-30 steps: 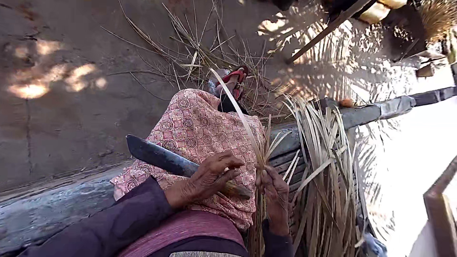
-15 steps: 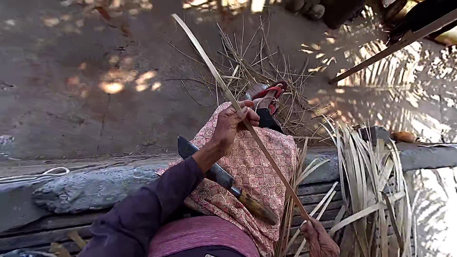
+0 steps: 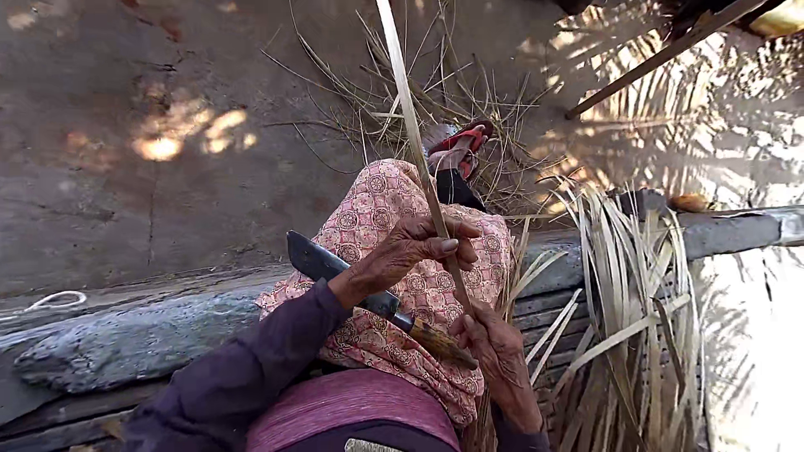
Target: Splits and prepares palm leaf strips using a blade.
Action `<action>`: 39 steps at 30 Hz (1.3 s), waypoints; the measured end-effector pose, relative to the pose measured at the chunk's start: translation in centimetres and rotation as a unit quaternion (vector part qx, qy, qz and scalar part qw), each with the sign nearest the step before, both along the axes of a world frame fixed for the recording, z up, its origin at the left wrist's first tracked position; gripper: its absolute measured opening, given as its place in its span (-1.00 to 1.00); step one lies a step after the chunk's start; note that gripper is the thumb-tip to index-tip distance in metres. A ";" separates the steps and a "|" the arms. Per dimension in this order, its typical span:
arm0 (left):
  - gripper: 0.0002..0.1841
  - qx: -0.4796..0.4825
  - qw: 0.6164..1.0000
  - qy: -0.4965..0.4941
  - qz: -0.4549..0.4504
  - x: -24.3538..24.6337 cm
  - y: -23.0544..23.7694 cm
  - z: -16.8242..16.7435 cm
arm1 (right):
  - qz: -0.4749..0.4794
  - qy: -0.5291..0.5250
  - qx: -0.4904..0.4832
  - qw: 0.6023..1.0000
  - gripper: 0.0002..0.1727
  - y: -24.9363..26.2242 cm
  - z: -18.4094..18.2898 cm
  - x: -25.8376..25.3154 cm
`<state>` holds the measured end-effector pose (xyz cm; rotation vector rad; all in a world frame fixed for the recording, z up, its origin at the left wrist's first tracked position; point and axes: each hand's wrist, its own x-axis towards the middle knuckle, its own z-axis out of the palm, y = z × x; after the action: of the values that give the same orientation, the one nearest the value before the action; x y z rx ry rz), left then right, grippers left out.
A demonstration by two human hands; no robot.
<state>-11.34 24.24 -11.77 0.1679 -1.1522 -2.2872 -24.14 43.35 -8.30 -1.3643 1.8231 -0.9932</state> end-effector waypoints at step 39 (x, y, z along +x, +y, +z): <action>-0.47 0.084 0.961 -0.208 0.159 2.1 1.0 1.3 | -0.066 0.462 -0.078 0.881 -0.69 -0.5 1.1 0.4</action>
<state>-9.25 25.28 -10.47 0.8717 -1.0315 -2.1089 -23.75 42.84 -7.24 -2.0578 2.5754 -0.5672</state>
